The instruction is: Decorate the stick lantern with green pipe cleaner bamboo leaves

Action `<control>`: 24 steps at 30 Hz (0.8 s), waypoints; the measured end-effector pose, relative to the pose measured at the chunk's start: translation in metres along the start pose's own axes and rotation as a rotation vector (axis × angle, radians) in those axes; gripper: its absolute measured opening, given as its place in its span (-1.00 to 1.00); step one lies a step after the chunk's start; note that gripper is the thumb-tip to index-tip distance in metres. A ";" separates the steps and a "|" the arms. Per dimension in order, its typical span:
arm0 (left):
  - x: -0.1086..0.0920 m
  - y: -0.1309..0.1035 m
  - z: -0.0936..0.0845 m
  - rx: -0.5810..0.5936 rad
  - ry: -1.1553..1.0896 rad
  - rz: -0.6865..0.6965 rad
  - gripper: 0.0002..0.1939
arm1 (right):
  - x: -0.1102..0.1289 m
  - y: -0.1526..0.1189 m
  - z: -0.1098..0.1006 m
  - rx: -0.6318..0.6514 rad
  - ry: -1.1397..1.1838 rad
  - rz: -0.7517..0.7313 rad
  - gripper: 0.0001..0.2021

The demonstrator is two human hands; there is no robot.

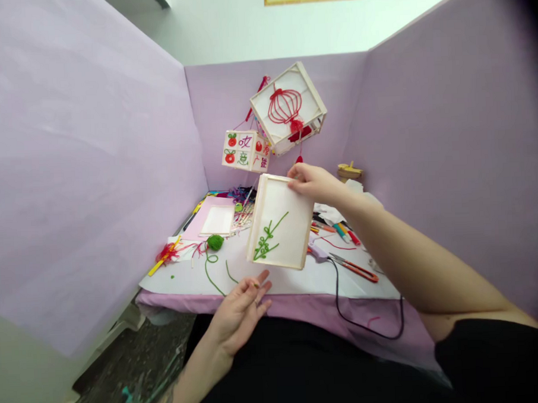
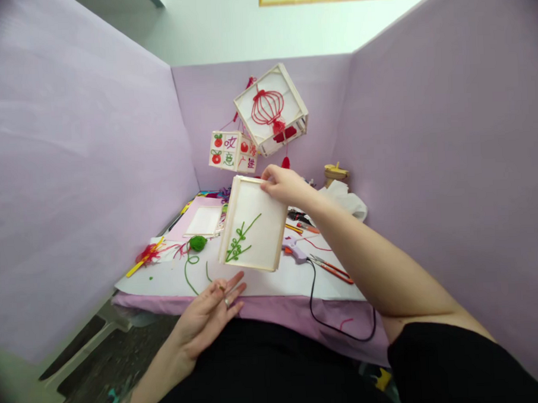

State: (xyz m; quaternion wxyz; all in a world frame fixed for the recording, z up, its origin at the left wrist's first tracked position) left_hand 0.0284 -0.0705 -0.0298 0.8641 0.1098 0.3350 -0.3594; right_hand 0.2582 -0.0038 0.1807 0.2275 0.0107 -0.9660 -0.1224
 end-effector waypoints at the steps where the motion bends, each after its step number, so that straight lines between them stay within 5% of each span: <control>1: 0.001 -0.002 0.002 0.033 -0.003 0.065 -0.75 | 0.002 -0.002 0.004 0.013 0.018 -0.017 -0.85; 4: -0.007 -0.002 0.007 0.078 -0.073 0.224 -0.73 | 0.008 -0.008 0.013 0.011 0.030 -0.074 -0.93; 14: -0.013 -0.008 0.012 0.259 -0.317 0.324 -0.91 | 0.024 -0.006 0.046 -0.021 0.176 -0.193 -0.92; 21: -0.010 -0.010 0.016 0.256 -0.306 0.338 -0.89 | 0.010 0.002 0.058 -0.031 0.221 -0.228 -0.83; 24: -0.009 -0.011 0.019 0.202 -0.298 0.342 -0.87 | 0.011 -0.023 0.053 -0.215 0.169 -0.326 -0.78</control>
Point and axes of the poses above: each hand's wrist, its own y-axis towards the middle knuckle, its own z-axis out of the palm, x = y × z, the point moved 6 cm from there along y, towards the middle knuckle, and after that the axes turned 11 degrees about x, right-handed, at the moved point
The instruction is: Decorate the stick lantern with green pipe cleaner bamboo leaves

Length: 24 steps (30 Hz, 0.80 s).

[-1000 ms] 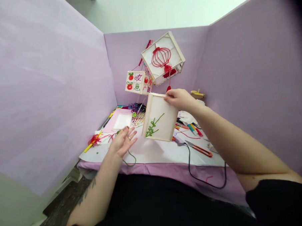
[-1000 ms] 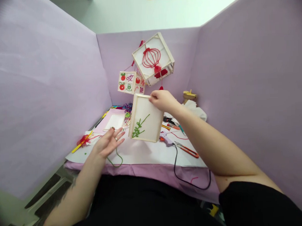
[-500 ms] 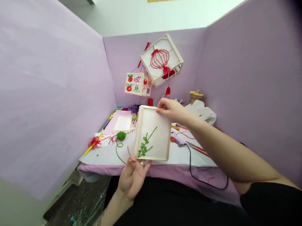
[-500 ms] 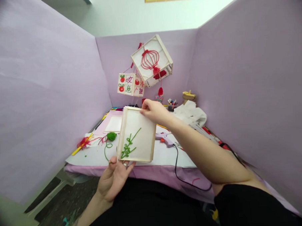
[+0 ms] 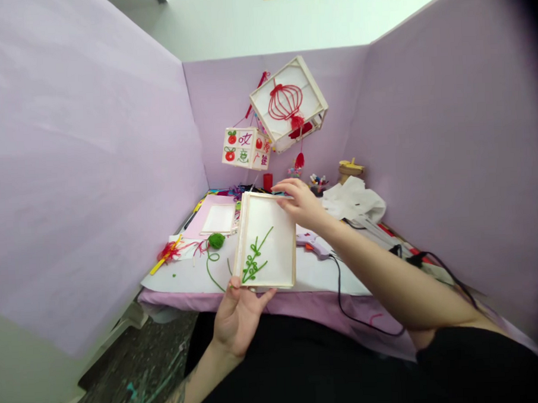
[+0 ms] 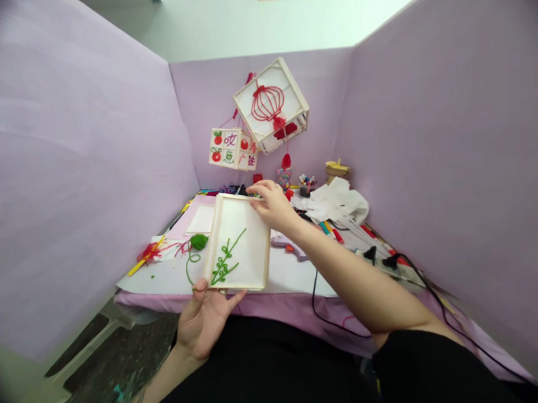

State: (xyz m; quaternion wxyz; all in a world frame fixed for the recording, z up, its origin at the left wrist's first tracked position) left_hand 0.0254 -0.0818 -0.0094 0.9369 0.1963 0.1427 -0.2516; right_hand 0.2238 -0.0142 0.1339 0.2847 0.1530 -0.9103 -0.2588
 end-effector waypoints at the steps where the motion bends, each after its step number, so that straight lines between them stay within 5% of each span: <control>1: 0.001 0.000 0.001 -0.014 0.006 0.000 -0.86 | 0.007 -0.011 -0.002 -0.078 -0.041 -0.065 -0.77; 3: 0.002 -0.001 0.003 -0.024 0.022 -0.010 -0.85 | 0.022 -0.034 0.003 -0.135 -0.105 -0.191 -0.81; 6: 0.003 0.000 0.006 -0.007 0.044 -0.019 -0.85 | 0.035 -0.056 0.024 -0.046 -0.156 -0.273 -0.89; 15: 0.003 -0.002 0.006 -0.005 0.048 -0.019 -0.82 | 0.040 -0.055 0.047 -0.052 -0.105 -0.278 -0.93; 20: 0.002 -0.003 0.005 0.005 0.041 -0.014 -0.84 | 0.035 -0.061 0.016 -0.215 -0.025 -0.210 -0.91; 24: -0.002 -0.004 -0.002 -0.043 0.057 -0.011 -0.85 | -0.007 -0.079 -0.036 -0.407 -0.061 0.103 -0.85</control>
Point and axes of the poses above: each hand's wrist, its own y-axis towards the middle knuckle, its own z-axis out of the palm, x = y × z, the point moved 6 cm from there along y, towards the middle knuckle, and after that the axes turned 11 degrees about x, right-handed, at the moved point
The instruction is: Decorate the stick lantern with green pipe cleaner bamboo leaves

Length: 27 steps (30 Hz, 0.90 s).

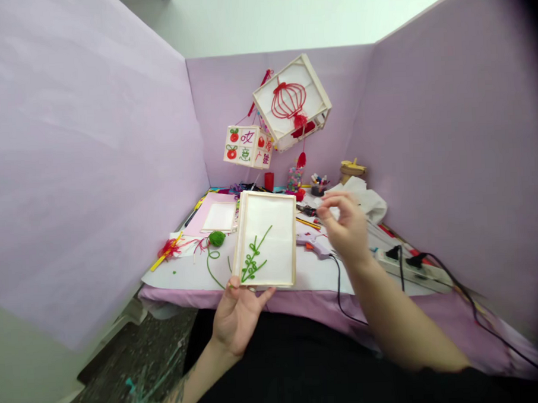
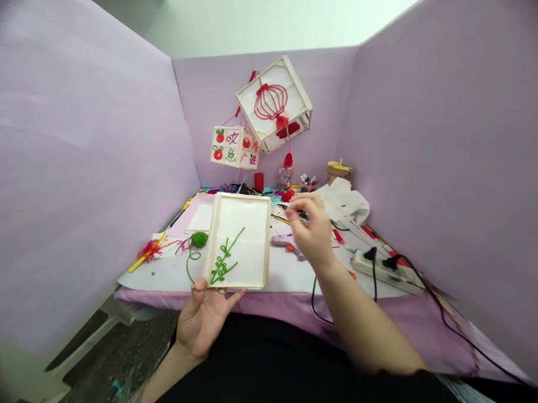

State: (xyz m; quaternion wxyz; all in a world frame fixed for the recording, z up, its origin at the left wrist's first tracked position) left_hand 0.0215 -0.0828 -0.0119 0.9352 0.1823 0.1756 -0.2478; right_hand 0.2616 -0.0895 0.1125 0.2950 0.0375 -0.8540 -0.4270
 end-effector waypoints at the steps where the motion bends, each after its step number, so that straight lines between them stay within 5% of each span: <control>1: -0.001 0.000 -0.002 -0.012 -0.001 0.005 -0.86 | -0.017 0.000 -0.005 0.057 -0.093 0.109 -0.78; 4: -0.003 0.002 -0.006 -0.028 -0.018 0.023 -0.89 | -0.066 -0.013 0.011 0.533 -0.331 0.354 -0.58; 8: -0.003 0.003 -0.005 -0.020 -0.019 0.034 -0.89 | -0.102 -0.039 0.044 0.718 -0.387 0.446 -0.68; 12: -0.003 0.002 -0.004 -0.048 0.006 0.035 -0.87 | -0.123 -0.053 0.070 0.785 -0.380 0.543 -0.65; 16: -0.004 0.003 -0.006 -0.061 -0.008 0.039 -0.85 | -0.138 -0.051 0.075 0.832 -0.261 0.601 -0.71; 21: -0.003 0.003 -0.008 -0.063 -0.024 0.055 -0.85 | -0.135 -0.041 0.054 0.734 -0.057 0.615 -0.68; 27: -0.001 0.003 -0.007 -0.047 0.003 0.041 -0.84 | -0.093 -0.042 0.023 0.501 0.327 0.571 -0.56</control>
Point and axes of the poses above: each hand's wrist, its own y-axis towards the middle knuckle, its own z-axis out of the palm, x = y × z, the point moved 6 cm from there along y, towards the middle knuckle, and after that the axes turned 11 degrees about x, right-handed, at the moved point
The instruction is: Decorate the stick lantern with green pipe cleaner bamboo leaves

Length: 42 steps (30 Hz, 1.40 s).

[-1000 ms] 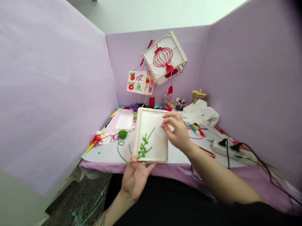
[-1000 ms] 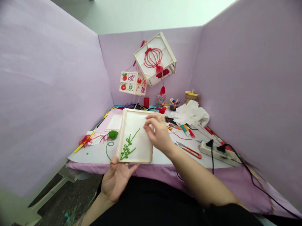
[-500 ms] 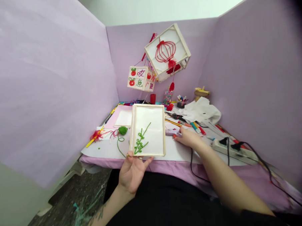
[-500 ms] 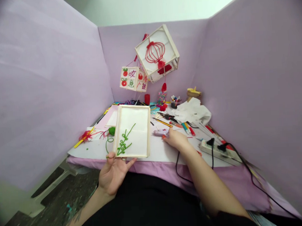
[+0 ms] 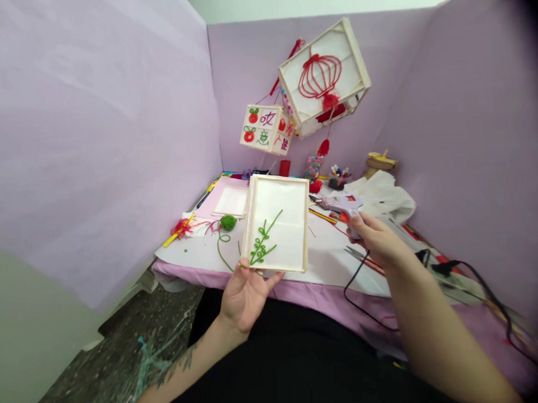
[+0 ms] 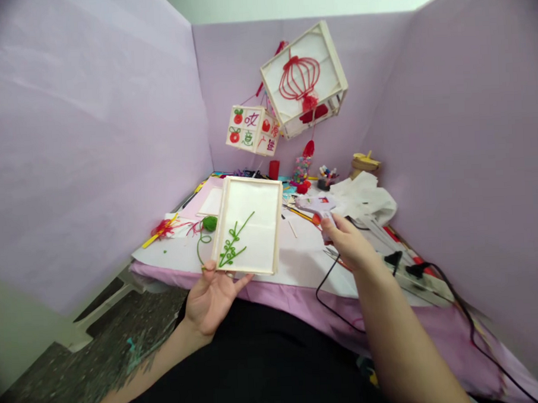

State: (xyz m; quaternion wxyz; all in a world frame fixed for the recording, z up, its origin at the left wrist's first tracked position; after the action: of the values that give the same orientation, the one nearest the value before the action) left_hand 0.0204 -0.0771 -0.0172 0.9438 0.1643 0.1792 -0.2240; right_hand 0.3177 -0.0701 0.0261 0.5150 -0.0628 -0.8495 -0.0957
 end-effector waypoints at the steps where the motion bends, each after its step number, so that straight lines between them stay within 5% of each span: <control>1: 0.000 0.000 0.000 0.001 -0.004 0.001 -0.84 | 0.006 -0.007 0.004 -0.005 0.124 -0.028 -0.57; 5: 0.001 0.001 0.001 -0.004 -0.032 0.008 -0.84 | 0.025 -0.039 0.033 0.121 0.442 -0.062 -0.63; 9: 0.001 0.001 0.002 -0.014 -0.046 0.013 -0.81 | 0.036 -0.070 0.072 0.369 0.384 -0.052 -0.73; 12: 0.002 0.001 0.005 -0.013 -0.039 0.009 -0.80 | 0.033 -0.085 0.092 0.420 0.336 -0.036 -0.75; 23: 0.006 0.000 0.007 -0.008 -0.024 0.001 -0.82 | 0.064 -0.097 0.106 0.073 -0.146 -0.395 -0.86; 42: 0.007 0.000 0.010 0.036 -0.041 -0.010 -0.83 | 0.048 -0.093 0.119 0.116 -0.096 -0.346 -0.84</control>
State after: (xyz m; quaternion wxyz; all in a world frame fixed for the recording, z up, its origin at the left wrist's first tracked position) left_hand 0.0289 -0.0840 -0.0116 0.9431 0.1755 0.1564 -0.2352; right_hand 0.1742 -0.1331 0.0055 0.4524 0.1096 -0.8753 -0.1307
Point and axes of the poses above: each hand's wrist, its own y-axis towards the middle knuckle, its own z-axis out of the palm, x = y × z, the point moved 6 cm from there along y, towards the middle knuckle, and after that the axes turned 11 degrees about x, right-handed, at the moved point
